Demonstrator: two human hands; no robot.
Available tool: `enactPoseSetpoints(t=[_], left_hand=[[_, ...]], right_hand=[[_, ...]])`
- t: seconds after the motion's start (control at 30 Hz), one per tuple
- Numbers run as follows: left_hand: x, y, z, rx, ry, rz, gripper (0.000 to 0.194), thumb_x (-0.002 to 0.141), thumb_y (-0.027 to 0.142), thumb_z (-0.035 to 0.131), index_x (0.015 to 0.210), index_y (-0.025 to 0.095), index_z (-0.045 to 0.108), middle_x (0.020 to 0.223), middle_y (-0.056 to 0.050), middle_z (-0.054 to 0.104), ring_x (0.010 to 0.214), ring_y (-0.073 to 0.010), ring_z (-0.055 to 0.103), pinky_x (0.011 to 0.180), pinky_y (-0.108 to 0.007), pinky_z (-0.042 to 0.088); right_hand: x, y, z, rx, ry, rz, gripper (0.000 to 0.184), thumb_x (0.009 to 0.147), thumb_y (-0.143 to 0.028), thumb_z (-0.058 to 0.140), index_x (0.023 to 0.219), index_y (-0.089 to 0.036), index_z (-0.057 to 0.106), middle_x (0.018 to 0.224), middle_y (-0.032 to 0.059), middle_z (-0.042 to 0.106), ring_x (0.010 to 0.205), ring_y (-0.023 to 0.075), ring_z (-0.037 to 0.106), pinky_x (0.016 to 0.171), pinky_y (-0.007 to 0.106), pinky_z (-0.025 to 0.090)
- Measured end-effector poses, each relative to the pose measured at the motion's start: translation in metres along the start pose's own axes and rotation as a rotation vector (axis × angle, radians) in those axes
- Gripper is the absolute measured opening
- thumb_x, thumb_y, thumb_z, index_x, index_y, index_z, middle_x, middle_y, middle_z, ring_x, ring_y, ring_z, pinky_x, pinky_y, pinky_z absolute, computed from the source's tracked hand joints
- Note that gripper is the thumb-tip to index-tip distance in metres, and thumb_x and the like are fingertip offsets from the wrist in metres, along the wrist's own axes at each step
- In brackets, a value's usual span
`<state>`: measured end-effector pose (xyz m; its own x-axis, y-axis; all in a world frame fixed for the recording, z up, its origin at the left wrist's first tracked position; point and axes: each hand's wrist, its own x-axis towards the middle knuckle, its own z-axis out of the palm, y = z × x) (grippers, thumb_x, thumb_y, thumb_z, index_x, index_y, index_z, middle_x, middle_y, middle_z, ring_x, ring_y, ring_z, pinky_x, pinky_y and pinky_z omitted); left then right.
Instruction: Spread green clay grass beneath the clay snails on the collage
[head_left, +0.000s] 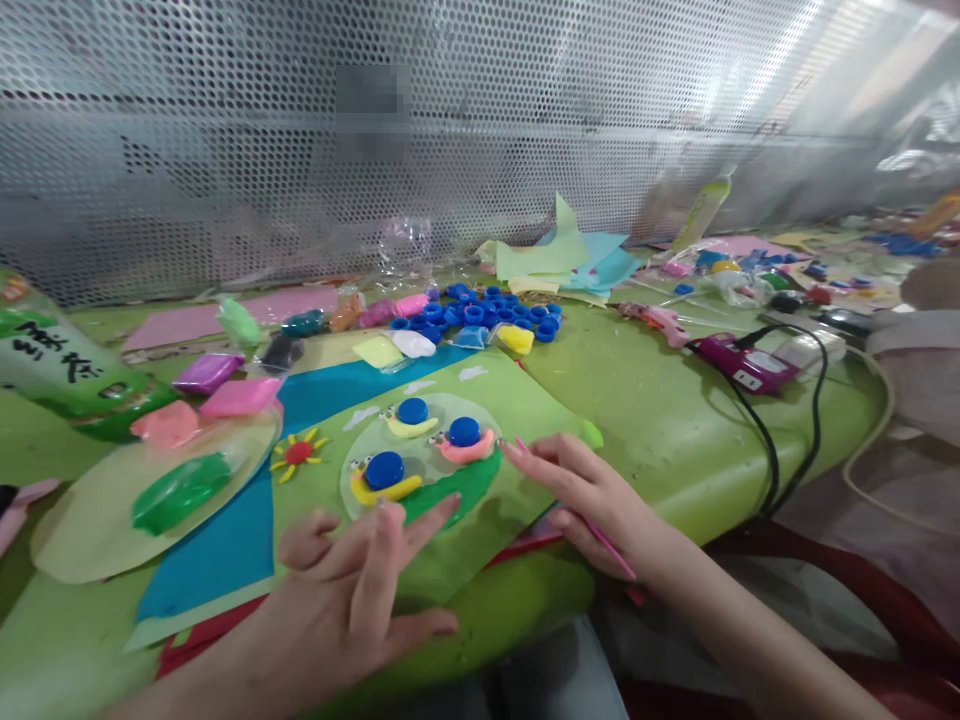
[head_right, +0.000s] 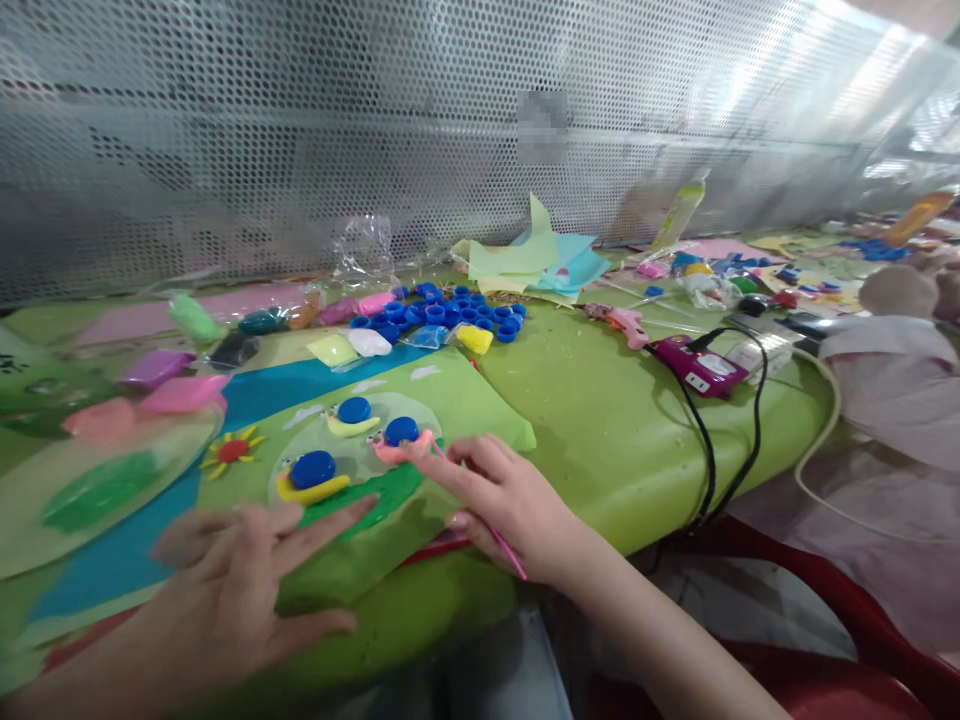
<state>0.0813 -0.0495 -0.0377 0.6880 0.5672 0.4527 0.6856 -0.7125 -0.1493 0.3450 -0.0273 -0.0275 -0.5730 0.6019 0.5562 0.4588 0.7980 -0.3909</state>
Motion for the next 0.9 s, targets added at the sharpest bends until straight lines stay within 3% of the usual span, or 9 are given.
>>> enactPoseSetpoints(t=[0.1, 0.23, 0.43, 0.6, 0.67, 0.8, 0.9], left_hand=[[-0.002, 0.002, 0.004, -0.001, 0.059, 0.066, 0.072, 0.089, 0.049, 0.039, 0.141, 0.013, 0.004, 0.099, -0.005, 0.069, 0.089, -0.0233, 0.06, 0.093, -0.043, 0.028], [0.003, 0.003, 0.004, -0.005, 0.036, 0.146, 0.076, 0.091, 0.049, 0.03, 0.139, 0.002, -0.006, 0.099, -0.01, 0.069, 0.096, -0.0255, 0.058, 0.096, -0.045, 0.025], [0.01, 0.002, -0.004, -0.032, -0.008, 0.098, 0.079, 0.09, 0.056, 0.022, 0.139, 0.005, -0.011, 0.104, -0.009, 0.068, 0.094, -0.0254, 0.057, 0.096, -0.045, 0.023], [0.008, -0.003, -0.007, -0.021, 0.027, 0.089, 0.085, 0.088, 0.056, 0.032, 0.139, 0.003, -0.011, 0.109, -0.012, 0.065, 0.103, -0.0268, 0.054, 0.093, -0.041, 0.027], [0.008, -0.003, -0.007, -0.032, 0.028, 0.112, 0.082, 0.089, 0.055, 0.029, 0.138, 0.003, -0.013, 0.105, -0.011, 0.067, 0.099, -0.0252, 0.057, 0.092, -0.041, 0.029], [0.009, 0.0, -0.009, -0.049, -0.03, 0.136, 0.077, 0.09, 0.057, 0.019, 0.139, 0.009, -0.015, 0.099, -0.008, 0.069, 0.092, -0.0229, 0.059, 0.098, -0.043, 0.022], [0.009, 0.001, -0.009, -0.043, -0.07, 0.126, 0.086, 0.085, 0.065, 0.019, 0.138, 0.008, -0.016, 0.102, -0.009, 0.068, 0.096, -0.0256, 0.058, 0.099, -0.044, 0.019]], right_hand=[[0.001, -0.001, -0.001, 0.044, -0.072, 0.13, 0.042, 0.095, -0.025, 0.032, 0.138, -0.022, 0.034, 0.105, 0.0098, 0.051, 0.093, 0.0188, 0.052, 0.078, 0.031, 0.048], [0.004, -0.003, 0.002, 0.01, -0.139, 0.114, 0.042, 0.094, -0.018, 0.033, 0.135, -0.021, 0.037, 0.105, 0.0106, 0.055, 0.097, 0.0211, 0.053, 0.081, 0.035, 0.048], [0.007, -0.004, 0.005, -0.04, -0.166, 0.144, 0.04, 0.093, -0.017, 0.034, 0.133, -0.019, 0.039, 0.109, 0.0123, 0.057, 0.101, 0.0236, 0.053, 0.083, 0.04, 0.048], [0.009, -0.006, 0.004, -0.057, -0.175, 0.152, 0.04, 0.092, -0.015, 0.034, 0.131, -0.016, 0.041, 0.108, 0.0135, 0.058, 0.098, 0.0252, 0.055, 0.082, 0.042, 0.048], [0.009, -0.006, 0.003, -0.055, -0.17, 0.158, 0.04, 0.092, -0.016, 0.034, 0.131, -0.016, 0.04, 0.107, 0.0133, 0.058, 0.098, 0.0248, 0.055, 0.081, 0.041, 0.048], [0.009, -0.007, 0.002, -0.043, -0.166, 0.165, 0.039, 0.092, -0.015, 0.034, 0.13, -0.017, 0.041, 0.108, 0.0125, 0.059, 0.099, 0.0237, 0.055, 0.081, 0.039, 0.048], [0.008, -0.006, 0.003, -0.036, -0.163, 0.166, 0.039, 0.092, -0.015, 0.035, 0.13, -0.017, 0.041, 0.107, 0.012, 0.059, 0.098, 0.023, 0.055, 0.081, 0.037, 0.048]])
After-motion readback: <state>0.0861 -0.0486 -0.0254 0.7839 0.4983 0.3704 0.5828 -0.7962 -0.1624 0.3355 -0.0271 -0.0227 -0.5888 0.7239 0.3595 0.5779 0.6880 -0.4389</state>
